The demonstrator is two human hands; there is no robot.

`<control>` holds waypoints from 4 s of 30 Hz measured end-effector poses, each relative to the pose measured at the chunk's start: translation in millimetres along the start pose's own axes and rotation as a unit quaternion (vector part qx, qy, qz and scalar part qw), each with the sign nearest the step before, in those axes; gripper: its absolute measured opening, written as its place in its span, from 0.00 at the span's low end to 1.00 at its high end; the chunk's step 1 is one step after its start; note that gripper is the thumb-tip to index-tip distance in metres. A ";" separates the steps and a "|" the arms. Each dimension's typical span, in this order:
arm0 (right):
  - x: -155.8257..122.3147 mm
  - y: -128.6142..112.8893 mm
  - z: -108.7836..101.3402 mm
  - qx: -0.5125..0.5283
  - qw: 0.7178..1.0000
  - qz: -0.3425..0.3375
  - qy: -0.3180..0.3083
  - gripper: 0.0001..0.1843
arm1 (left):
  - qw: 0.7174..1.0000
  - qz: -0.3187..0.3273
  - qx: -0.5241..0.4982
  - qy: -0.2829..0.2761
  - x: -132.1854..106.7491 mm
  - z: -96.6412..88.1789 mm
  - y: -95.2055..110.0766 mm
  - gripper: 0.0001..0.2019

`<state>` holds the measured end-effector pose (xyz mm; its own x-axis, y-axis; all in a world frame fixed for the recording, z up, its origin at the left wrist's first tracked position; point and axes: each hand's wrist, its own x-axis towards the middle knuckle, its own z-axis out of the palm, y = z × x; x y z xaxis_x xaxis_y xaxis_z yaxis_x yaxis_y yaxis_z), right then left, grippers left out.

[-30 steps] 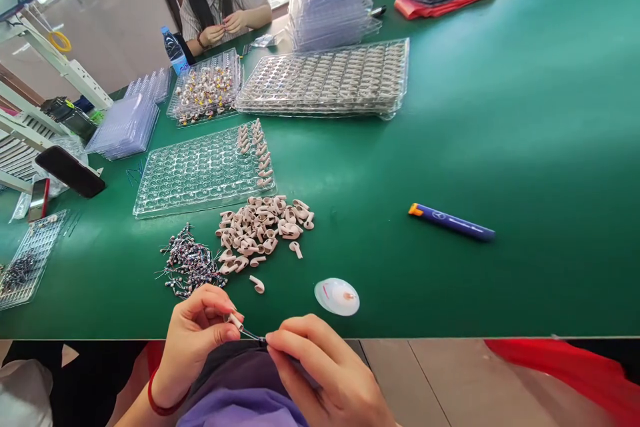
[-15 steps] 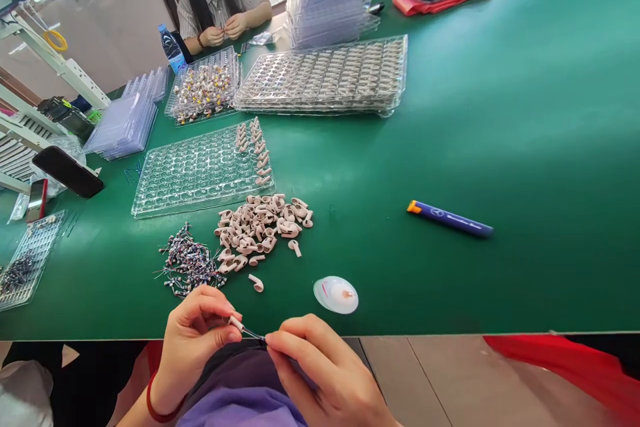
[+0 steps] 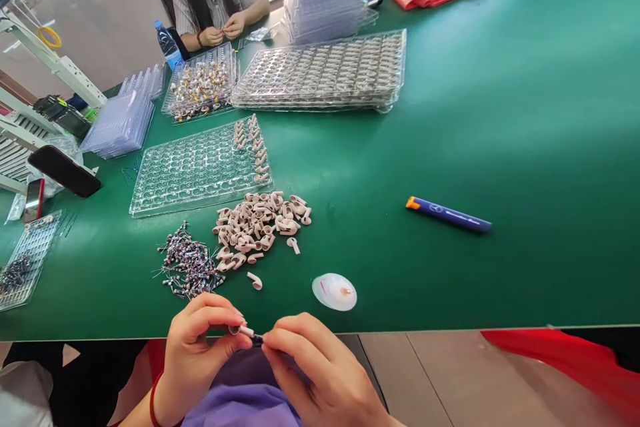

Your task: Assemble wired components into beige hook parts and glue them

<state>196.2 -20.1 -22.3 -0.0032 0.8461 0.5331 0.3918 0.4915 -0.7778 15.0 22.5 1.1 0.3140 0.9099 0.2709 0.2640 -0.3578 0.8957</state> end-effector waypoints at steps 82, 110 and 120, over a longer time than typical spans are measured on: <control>6.0 -5.1 -3.1 0.145 0.980 0.126 -0.054 0.08 | 0.986 0.165 0.031 -0.023 -11.7 4.1 1.9 0.11; -0.6 0.6 -3.8 0.116 0.991 0.056 -0.046 0.07 | 0.914 -0.320 -0.225 -0.110 -17.9 8.8 2.9 0.12; 0.5 -0.3 -6.3 0.130 0.989 0.052 -0.045 0.08 | 0.921 -0.305 -0.222 -0.098 -17.8 9.5 7.1 0.09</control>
<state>201.9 -21.1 -19.7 -0.0620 0.9039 0.4232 0.1448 0.4277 -0.8923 19.9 1.8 -0.7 0.4012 0.8419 -0.3610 0.0615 0.3685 0.9276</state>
